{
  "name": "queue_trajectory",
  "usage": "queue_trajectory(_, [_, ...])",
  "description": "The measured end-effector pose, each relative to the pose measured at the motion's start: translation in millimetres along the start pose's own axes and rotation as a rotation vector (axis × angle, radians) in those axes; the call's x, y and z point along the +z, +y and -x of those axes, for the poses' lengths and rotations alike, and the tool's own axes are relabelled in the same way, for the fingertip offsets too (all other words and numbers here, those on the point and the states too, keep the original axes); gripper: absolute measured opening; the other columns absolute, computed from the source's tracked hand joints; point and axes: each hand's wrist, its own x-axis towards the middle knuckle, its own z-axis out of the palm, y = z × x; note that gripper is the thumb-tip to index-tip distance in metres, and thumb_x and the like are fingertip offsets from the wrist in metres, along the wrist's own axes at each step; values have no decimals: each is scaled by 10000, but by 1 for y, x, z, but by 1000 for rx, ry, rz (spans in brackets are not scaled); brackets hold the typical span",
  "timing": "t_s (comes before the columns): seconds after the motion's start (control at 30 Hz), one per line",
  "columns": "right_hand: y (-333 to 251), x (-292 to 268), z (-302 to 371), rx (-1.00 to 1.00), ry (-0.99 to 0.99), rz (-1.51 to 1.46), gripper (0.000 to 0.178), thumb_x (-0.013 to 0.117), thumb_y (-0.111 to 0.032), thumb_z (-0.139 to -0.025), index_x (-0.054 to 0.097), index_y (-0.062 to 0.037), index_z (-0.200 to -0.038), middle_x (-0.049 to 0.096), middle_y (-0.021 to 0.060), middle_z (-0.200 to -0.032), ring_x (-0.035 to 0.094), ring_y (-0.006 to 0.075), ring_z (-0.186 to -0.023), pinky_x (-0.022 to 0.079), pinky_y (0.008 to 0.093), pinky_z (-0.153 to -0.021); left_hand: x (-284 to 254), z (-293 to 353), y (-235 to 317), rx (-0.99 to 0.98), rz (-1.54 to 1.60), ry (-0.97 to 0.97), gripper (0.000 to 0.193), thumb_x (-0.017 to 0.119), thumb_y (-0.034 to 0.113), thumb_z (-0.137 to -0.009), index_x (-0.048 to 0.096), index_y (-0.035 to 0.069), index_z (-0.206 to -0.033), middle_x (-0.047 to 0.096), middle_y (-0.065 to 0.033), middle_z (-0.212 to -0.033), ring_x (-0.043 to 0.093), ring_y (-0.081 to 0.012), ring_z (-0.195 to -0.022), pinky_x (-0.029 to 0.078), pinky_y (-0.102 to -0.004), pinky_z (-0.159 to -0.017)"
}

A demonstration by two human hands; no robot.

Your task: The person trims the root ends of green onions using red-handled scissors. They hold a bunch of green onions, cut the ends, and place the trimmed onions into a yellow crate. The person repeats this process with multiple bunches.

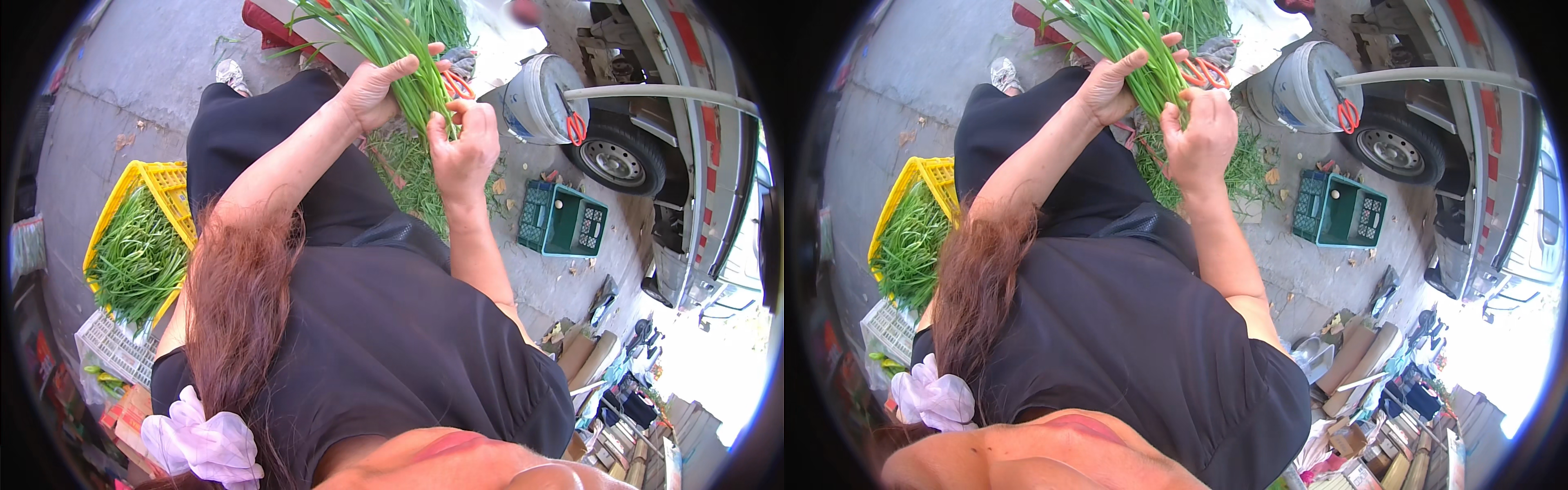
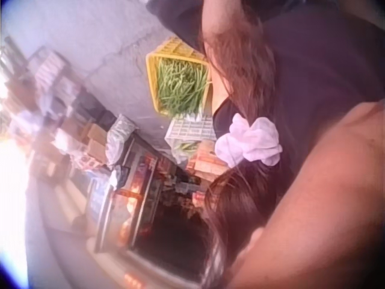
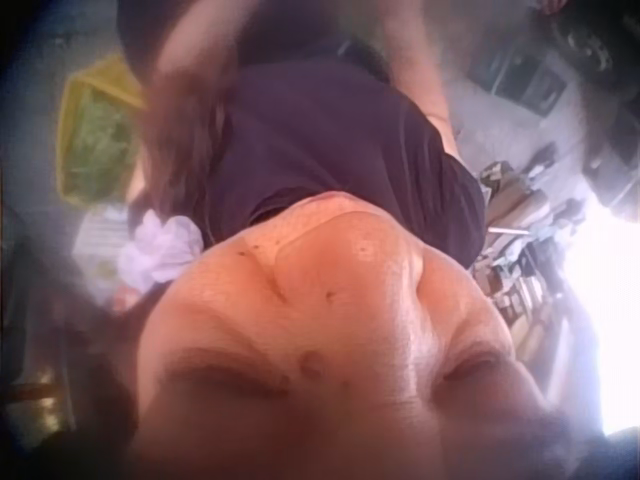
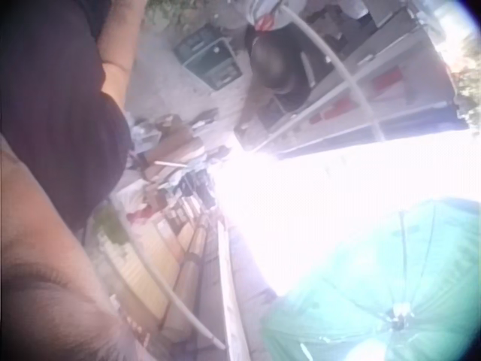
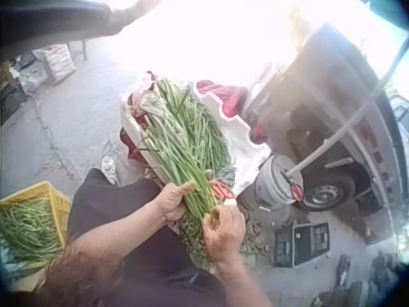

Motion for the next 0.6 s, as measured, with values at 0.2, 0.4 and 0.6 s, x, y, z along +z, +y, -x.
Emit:
queue_trajectory(0.2, [5, 6, 7, -127, -48, 34, 168, 668, -64, -701, 603, -61, -856, 548, 81, -804, 554, 275, -763, 428, 385, -690, 1, 1, -4, 15, 28, -11, 758, 696, 184, -813, 215, 207, -1398, 453, -159, -1321, 446, -353, -1231, 422, -480, -1003])
queue_trajectory(0.4, [6, 2, 9, 20, -86, -253, 141, 679, -22, -717, 651, -42, -853, 566, 85, -795, 570, 256, -706, 462, 360, -629, 4, 4, 3, -25, 42, 42, 716, 511, -22, -780, 213, 184, -1397, 432, -193, -1336, 440, -376, -1235, 398, -488, -1025])
queue_trajectory(0.6, [16, -2, -2, 107, 20, -203, 142, 673, 31, -722, 651, -15, -855, 538, 28, -763, 440, 97, -526, 389, 248, -504, 15, 7, 4, -62, 11, 27, 589, 439, -9, -738, 338, 1, -1319, 460, -216, -1300, 460, -338, -1219, 414, -456, -1018])
